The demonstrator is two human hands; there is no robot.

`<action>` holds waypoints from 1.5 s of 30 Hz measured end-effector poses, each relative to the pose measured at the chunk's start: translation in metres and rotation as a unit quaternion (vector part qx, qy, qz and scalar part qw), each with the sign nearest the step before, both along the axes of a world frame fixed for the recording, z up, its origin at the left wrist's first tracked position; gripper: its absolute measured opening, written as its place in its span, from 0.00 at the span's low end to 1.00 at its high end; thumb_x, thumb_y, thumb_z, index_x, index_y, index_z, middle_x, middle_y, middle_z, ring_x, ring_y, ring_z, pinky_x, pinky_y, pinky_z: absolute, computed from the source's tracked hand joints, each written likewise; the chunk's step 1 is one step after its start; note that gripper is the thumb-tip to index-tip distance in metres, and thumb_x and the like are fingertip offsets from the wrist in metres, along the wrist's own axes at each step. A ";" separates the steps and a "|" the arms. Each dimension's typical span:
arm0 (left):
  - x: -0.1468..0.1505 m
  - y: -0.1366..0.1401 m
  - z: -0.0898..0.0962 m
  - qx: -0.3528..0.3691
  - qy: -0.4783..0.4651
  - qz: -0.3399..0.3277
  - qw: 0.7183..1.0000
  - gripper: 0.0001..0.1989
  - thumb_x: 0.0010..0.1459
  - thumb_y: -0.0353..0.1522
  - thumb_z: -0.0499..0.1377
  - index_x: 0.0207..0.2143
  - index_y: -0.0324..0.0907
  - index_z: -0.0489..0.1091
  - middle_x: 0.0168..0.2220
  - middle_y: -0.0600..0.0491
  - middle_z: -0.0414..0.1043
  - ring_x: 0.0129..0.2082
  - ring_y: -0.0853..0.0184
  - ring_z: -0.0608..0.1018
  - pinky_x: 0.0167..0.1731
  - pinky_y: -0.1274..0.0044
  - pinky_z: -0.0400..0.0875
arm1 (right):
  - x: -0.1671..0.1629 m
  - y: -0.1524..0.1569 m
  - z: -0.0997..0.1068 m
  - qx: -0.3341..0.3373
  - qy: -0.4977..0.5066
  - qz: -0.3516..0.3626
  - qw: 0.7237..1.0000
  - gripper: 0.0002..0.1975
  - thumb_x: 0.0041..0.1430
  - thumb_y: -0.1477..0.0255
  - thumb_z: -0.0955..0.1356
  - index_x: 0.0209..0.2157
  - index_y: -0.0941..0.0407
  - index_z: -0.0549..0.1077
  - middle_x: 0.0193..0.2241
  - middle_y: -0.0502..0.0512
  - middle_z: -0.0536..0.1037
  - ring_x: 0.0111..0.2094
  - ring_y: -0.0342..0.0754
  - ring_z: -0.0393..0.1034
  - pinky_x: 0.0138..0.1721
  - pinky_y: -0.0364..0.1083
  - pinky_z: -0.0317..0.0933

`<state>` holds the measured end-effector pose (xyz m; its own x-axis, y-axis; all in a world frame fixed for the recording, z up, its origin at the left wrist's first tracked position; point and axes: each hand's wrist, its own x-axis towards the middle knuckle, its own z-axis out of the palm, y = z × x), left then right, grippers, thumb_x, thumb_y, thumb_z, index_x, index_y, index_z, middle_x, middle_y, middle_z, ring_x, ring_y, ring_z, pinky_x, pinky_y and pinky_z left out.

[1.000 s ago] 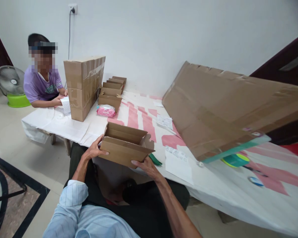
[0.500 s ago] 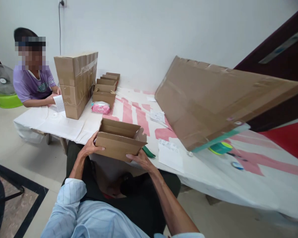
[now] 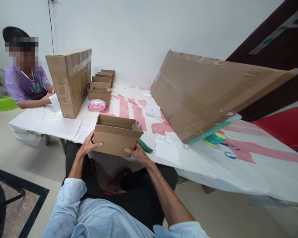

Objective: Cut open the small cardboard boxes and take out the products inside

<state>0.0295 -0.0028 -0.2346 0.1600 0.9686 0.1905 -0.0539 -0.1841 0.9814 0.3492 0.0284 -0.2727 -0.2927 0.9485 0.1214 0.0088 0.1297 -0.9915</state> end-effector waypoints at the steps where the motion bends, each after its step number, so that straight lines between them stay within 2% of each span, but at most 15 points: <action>1: 0.000 0.000 0.000 0.002 0.004 0.001 1.000 0.53 0.47 0.45 0.78 0.71 0.40 0.63 0.70 0.40 0.68 0.71 0.41 0.68 0.70 0.54 0.64 | 0.000 -0.001 0.001 0.000 0.001 0.002 1.000 0.42 0.47 0.51 0.81 0.61 0.50 0.73 0.59 0.60 0.81 0.61 0.64 0.72 0.64 0.64 0.67; 7: -0.006 0.003 -0.001 0.001 0.042 0.008 0.999 0.56 0.38 0.40 0.82 0.69 0.40 0.65 0.69 0.39 0.68 0.70 0.40 0.68 0.71 0.54 0.62 | 0.002 -0.007 0.003 -0.019 -0.008 0.024 1.000 0.42 0.49 0.54 0.82 0.63 0.49 0.72 0.60 0.60 0.80 0.62 0.61 0.73 0.65 0.62 0.67; 12: -0.012 0.002 -0.006 0.014 0.060 0.002 0.998 0.59 0.37 0.37 0.82 0.71 0.41 0.63 0.68 0.39 0.69 0.71 0.40 0.66 0.72 0.53 0.59 | 0.002 -0.003 -0.009 -0.026 0.001 0.021 0.999 0.41 0.45 0.56 0.83 0.59 0.51 0.73 0.57 0.58 0.81 0.59 0.59 0.76 0.63 0.61 0.72; 17: -0.012 0.002 -0.013 0.035 0.067 0.012 0.997 0.59 0.39 0.39 0.81 0.72 0.41 0.61 0.65 0.39 0.72 0.71 0.39 0.65 0.74 0.50 0.54 | 0.002 0.000 -0.016 -0.016 -0.024 0.031 0.999 0.38 0.48 0.55 0.82 0.57 0.52 0.73 0.56 0.61 0.82 0.55 0.60 0.78 0.57 0.60 0.75; 19: -0.013 0.002 -0.015 0.043 0.073 0.023 0.996 0.61 0.39 0.40 0.81 0.73 0.41 0.59 0.66 0.38 0.71 0.72 0.39 0.65 0.74 0.49 0.53 | 0.005 0.002 -0.014 -0.006 -0.053 0.042 0.998 0.36 0.49 0.54 0.81 0.57 0.51 0.74 0.55 0.61 0.82 0.55 0.60 0.78 0.56 0.61 0.75; 21: -0.016 0.002 -0.017 0.048 0.073 0.030 0.996 0.63 0.40 0.41 0.81 0.75 0.41 0.57 0.68 0.38 0.69 0.72 0.39 0.64 0.75 0.50 0.52 | 0.012 0.007 -0.011 0.006 -0.070 0.046 0.996 0.36 0.49 0.53 0.81 0.57 0.51 0.74 0.57 0.61 0.81 0.58 0.61 0.76 0.60 0.62 0.72; 24: -0.022 0.001 -0.019 0.055 0.071 0.045 0.995 0.65 0.40 0.41 0.81 0.76 0.42 0.53 0.70 0.37 0.65 0.73 0.39 0.62 0.75 0.50 0.50 | 0.027 0.019 -0.008 0.071 -0.131 0.012 0.989 0.36 0.51 0.53 0.79 0.60 0.50 0.73 0.60 0.60 0.78 0.63 0.62 0.71 0.65 0.64 0.66; 26: -0.025 -0.001 -0.019 0.059 0.070 0.059 0.994 0.67 0.39 0.40 0.81 0.77 0.42 0.52 0.72 0.37 0.63 0.74 0.39 0.60 0.76 0.50 0.48 | 0.041 0.030 -0.009 0.157 -0.205 -0.045 0.965 0.34 0.57 0.52 0.75 0.62 0.50 0.73 0.60 0.61 0.77 0.63 0.61 0.70 0.66 0.62 0.64; 28: -0.027 -0.002 -0.018 0.060 0.067 0.067 0.994 0.68 0.39 0.39 0.81 0.78 0.42 0.50 0.73 0.36 0.61 0.75 0.39 0.60 0.76 0.51 0.48 | 0.053 0.041 -0.016 0.230 -0.282 -0.104 0.926 0.31 0.62 0.53 0.72 0.62 0.52 0.73 0.59 0.64 0.77 0.60 0.62 0.71 0.65 0.61 0.64; 30: -0.027 -0.004 -0.017 0.057 0.060 0.066 0.994 0.69 0.39 0.39 0.81 0.78 0.42 0.49 0.73 0.36 0.60 0.75 0.39 0.60 0.75 0.51 0.51 | 0.063 0.049 -0.026 0.260 -0.359 -0.142 0.885 0.29 0.64 0.55 0.70 0.61 0.55 0.74 0.56 0.67 0.78 0.57 0.64 0.72 0.62 0.62 0.65; 34: -0.025 -0.007 -0.014 0.046 0.044 0.055 0.996 0.69 0.40 0.40 0.81 0.78 0.44 0.48 0.74 0.36 0.60 0.74 0.40 0.61 0.72 0.52 0.59 | 0.067 0.053 -0.052 0.230 -0.487 -0.180 0.823 0.25 0.64 0.60 0.68 0.57 0.59 0.75 0.49 0.69 0.79 0.51 0.63 0.71 0.56 0.59 0.64; 38: -0.025 -0.008 -0.012 0.043 0.048 0.061 0.996 0.69 0.40 0.39 0.81 0.78 0.43 0.48 0.73 0.36 0.62 0.75 0.40 0.60 0.74 0.52 0.55 | 0.059 0.045 -0.071 0.227 -0.537 -0.230 0.779 0.22 0.68 0.63 0.64 0.57 0.59 0.75 0.47 0.67 0.79 0.48 0.62 0.69 0.49 0.56 0.63; 41: -0.026 -0.008 -0.013 0.034 0.052 0.064 0.996 0.69 0.39 0.39 0.81 0.78 0.41 0.49 0.72 0.35 0.62 0.74 0.39 0.60 0.75 0.51 0.52 | 0.054 0.041 -0.077 0.248 -0.543 -0.258 0.760 0.21 0.69 0.65 0.64 0.57 0.59 0.75 0.46 0.66 0.78 0.47 0.61 0.69 0.47 0.55 0.62; 45: -0.026 -0.008 -0.014 0.027 0.056 0.066 0.996 0.69 0.38 0.39 0.82 0.78 0.42 0.50 0.71 0.36 0.63 0.74 0.39 0.60 0.75 0.51 0.50 | 0.055 0.042 -0.077 0.256 -0.552 -0.256 0.751 0.21 0.69 0.66 0.63 0.56 0.60 0.76 0.45 0.66 0.79 0.46 0.61 0.69 0.47 0.55 0.62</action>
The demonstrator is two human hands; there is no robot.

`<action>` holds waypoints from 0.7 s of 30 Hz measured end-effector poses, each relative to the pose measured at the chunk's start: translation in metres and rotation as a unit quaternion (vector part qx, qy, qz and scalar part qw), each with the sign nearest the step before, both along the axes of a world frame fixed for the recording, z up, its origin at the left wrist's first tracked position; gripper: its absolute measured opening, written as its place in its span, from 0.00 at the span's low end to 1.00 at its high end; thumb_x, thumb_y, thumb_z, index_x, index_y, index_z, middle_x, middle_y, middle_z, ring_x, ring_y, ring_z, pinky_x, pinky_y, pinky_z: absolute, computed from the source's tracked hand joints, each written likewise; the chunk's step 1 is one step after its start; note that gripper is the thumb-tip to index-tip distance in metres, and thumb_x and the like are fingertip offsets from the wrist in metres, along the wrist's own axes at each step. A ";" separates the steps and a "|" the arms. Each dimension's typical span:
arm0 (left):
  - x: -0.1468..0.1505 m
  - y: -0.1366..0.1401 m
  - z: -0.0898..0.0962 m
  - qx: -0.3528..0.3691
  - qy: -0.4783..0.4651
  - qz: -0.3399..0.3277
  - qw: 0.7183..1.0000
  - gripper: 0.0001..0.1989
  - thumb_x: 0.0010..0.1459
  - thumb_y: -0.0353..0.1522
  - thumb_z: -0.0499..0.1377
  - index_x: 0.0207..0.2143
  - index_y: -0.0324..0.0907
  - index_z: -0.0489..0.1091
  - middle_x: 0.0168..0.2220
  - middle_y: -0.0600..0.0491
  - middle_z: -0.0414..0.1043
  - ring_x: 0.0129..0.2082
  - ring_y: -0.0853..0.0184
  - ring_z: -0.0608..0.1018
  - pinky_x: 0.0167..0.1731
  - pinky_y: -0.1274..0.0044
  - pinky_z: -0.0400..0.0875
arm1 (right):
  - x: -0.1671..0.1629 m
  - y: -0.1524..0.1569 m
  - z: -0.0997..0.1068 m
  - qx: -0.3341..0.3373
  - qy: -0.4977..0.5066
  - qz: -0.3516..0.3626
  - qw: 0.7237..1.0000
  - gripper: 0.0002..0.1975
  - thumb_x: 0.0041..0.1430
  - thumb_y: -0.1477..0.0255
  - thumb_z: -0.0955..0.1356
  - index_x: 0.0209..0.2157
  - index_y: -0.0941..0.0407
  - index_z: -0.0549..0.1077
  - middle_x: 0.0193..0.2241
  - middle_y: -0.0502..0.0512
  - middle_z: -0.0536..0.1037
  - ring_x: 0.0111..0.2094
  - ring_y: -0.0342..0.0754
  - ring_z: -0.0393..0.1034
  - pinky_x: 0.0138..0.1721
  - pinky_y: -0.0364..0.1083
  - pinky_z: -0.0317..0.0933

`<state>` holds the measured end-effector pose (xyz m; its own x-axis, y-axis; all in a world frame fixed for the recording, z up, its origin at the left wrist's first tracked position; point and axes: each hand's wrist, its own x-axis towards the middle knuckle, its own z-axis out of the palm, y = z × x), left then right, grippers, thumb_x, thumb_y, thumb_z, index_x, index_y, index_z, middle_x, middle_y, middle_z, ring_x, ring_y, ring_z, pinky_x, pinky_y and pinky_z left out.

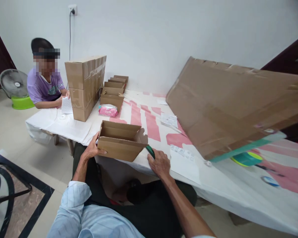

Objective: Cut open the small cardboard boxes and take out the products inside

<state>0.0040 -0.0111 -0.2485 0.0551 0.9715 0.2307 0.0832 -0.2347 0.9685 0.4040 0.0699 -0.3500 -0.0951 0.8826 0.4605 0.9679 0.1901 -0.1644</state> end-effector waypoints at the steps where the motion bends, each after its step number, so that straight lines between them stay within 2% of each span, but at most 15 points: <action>1: 0.000 0.000 0.000 0.000 0.001 0.000 1.000 0.69 0.38 0.39 0.82 0.78 0.41 0.50 0.71 0.36 0.63 0.74 0.39 0.60 0.75 0.51 0.49 | 0.001 0.001 0.000 0.000 -0.003 0.000 1.000 0.21 0.69 0.66 0.63 0.57 0.60 0.76 0.45 0.66 0.79 0.46 0.61 0.69 0.47 0.55 0.62; 15: 0.000 0.001 -0.004 0.006 -0.002 -0.007 1.000 0.70 0.39 0.39 0.81 0.78 0.42 0.48 0.72 0.36 0.62 0.75 0.39 0.59 0.76 0.51 0.48 | -0.004 0.008 0.008 -0.001 -0.018 -0.019 1.000 0.16 0.70 0.68 0.64 0.52 0.59 0.76 0.44 0.64 0.79 0.45 0.59 0.69 0.44 0.52 0.58; 21: 0.000 0.001 -0.003 0.004 0.002 -0.006 1.000 0.71 0.39 0.39 0.81 0.79 0.43 0.46 0.75 0.36 0.57 0.76 0.39 0.57 0.75 0.52 0.53 | -0.008 0.008 0.011 -0.014 -0.039 -0.039 0.998 0.15 0.71 0.68 0.64 0.51 0.59 0.77 0.44 0.64 0.78 0.46 0.60 0.69 0.43 0.52 0.56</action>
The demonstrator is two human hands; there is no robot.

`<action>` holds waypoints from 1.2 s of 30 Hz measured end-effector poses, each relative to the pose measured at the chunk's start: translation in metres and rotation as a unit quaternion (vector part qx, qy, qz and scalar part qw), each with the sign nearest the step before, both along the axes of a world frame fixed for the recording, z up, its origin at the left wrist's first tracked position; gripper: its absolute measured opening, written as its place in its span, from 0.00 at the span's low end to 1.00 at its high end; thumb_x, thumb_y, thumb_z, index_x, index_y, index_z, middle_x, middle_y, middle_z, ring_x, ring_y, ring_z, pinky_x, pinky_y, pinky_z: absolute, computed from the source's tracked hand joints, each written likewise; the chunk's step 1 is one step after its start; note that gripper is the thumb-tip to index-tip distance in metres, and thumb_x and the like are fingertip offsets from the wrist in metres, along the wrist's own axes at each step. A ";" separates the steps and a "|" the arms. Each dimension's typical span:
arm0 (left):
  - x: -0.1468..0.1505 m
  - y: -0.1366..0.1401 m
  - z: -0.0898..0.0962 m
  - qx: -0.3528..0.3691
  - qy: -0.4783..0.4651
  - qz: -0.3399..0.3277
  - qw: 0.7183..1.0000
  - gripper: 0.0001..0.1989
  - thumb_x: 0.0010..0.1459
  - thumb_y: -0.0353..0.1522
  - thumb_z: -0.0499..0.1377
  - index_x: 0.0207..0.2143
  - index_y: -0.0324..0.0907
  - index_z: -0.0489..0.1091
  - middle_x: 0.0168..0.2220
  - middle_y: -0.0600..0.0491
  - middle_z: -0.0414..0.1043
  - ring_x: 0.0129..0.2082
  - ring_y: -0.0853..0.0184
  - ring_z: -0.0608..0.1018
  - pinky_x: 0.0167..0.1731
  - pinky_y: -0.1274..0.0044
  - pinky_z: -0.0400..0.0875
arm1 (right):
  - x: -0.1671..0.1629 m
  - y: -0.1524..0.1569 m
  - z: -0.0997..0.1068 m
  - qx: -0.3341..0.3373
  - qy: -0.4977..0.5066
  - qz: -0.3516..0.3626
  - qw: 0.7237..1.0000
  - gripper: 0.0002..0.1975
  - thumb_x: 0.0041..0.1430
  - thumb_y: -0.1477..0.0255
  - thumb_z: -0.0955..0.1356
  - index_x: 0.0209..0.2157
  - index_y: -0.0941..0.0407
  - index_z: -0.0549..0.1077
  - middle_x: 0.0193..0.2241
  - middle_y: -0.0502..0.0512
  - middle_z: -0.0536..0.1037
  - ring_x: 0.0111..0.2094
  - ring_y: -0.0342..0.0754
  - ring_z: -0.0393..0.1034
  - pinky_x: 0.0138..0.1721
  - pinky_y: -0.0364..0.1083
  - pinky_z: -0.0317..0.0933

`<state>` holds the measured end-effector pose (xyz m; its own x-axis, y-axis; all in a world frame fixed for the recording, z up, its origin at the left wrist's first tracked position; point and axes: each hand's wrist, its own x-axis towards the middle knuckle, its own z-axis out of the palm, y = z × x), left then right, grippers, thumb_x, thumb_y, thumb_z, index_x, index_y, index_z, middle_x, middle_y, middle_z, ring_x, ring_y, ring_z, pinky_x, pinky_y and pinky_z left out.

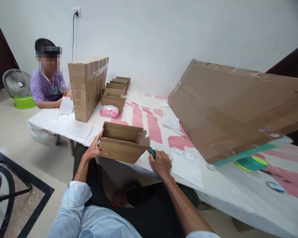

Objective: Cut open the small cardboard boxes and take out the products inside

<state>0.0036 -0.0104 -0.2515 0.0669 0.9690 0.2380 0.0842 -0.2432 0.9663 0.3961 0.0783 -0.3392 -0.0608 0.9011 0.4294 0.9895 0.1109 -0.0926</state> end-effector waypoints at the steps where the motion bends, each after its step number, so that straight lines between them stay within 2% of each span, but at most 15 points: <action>1: 0.000 0.000 0.000 -0.001 -0.001 0.000 1.000 0.71 0.39 0.39 0.80 0.79 0.43 0.46 0.75 0.36 0.56 0.76 0.38 0.57 0.74 0.52 0.54 | -0.001 -0.001 0.000 -0.002 -0.001 -0.001 1.000 0.15 0.71 0.68 0.64 0.51 0.59 0.77 0.44 0.64 0.78 0.46 0.60 0.69 0.43 0.52 0.56; 4: 0.000 0.000 -0.001 -0.002 -0.006 -0.002 1.000 0.71 0.38 0.38 0.80 0.79 0.43 0.47 0.76 0.35 0.55 0.76 0.38 0.56 0.74 0.52 0.55 | -0.002 -0.003 0.002 -0.009 -0.003 -0.001 1.000 0.15 0.71 0.69 0.64 0.51 0.60 0.77 0.44 0.65 0.79 0.46 0.59 0.70 0.42 0.52 0.56; 12: 0.000 0.002 -0.004 0.018 -0.004 -0.003 1.000 0.70 0.38 0.38 0.81 0.78 0.43 0.48 0.75 0.37 0.58 0.77 0.40 0.55 0.76 0.53 0.47 | -0.001 -0.004 0.001 0.001 -0.007 0.002 1.000 0.16 0.71 0.68 0.64 0.51 0.60 0.77 0.44 0.65 0.79 0.45 0.60 0.69 0.42 0.52 0.57; 20: 0.001 0.000 -0.004 0.020 -0.004 -0.004 1.000 0.70 0.40 0.39 0.80 0.79 0.42 0.46 0.73 0.37 0.60 0.76 0.40 0.56 0.76 0.52 0.48 | 0.001 -0.003 -0.002 0.011 -0.001 0.008 1.000 0.15 0.70 0.69 0.64 0.50 0.60 0.77 0.42 0.65 0.78 0.44 0.59 0.67 0.42 0.52 0.56; 28: 0.001 -0.001 0.000 0.013 -0.004 -0.010 1.000 0.70 0.39 0.40 0.81 0.79 0.42 0.47 0.76 0.36 0.56 0.77 0.39 0.54 0.75 0.54 0.51 | -0.002 -0.005 0.003 0.000 0.014 0.003 1.000 0.15 0.69 0.69 0.64 0.50 0.59 0.77 0.43 0.65 0.78 0.44 0.59 0.67 0.43 0.52 0.56; 36: -0.001 -0.001 0.003 0.014 0.001 -0.013 1.000 0.71 0.40 0.41 0.80 0.79 0.41 0.45 0.76 0.34 0.55 0.77 0.38 0.56 0.75 0.52 0.51 | -0.004 -0.006 0.006 0.000 0.022 -0.001 1.000 0.13 0.69 0.69 0.65 0.50 0.59 0.77 0.43 0.63 0.77 0.46 0.58 0.66 0.43 0.52 0.55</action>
<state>0.0021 -0.0110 -0.2482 0.0932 0.9600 0.2641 0.0798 -0.2716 0.9591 0.3921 0.0728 -0.3334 -0.0396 0.9015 0.4309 0.9847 0.1084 -0.1363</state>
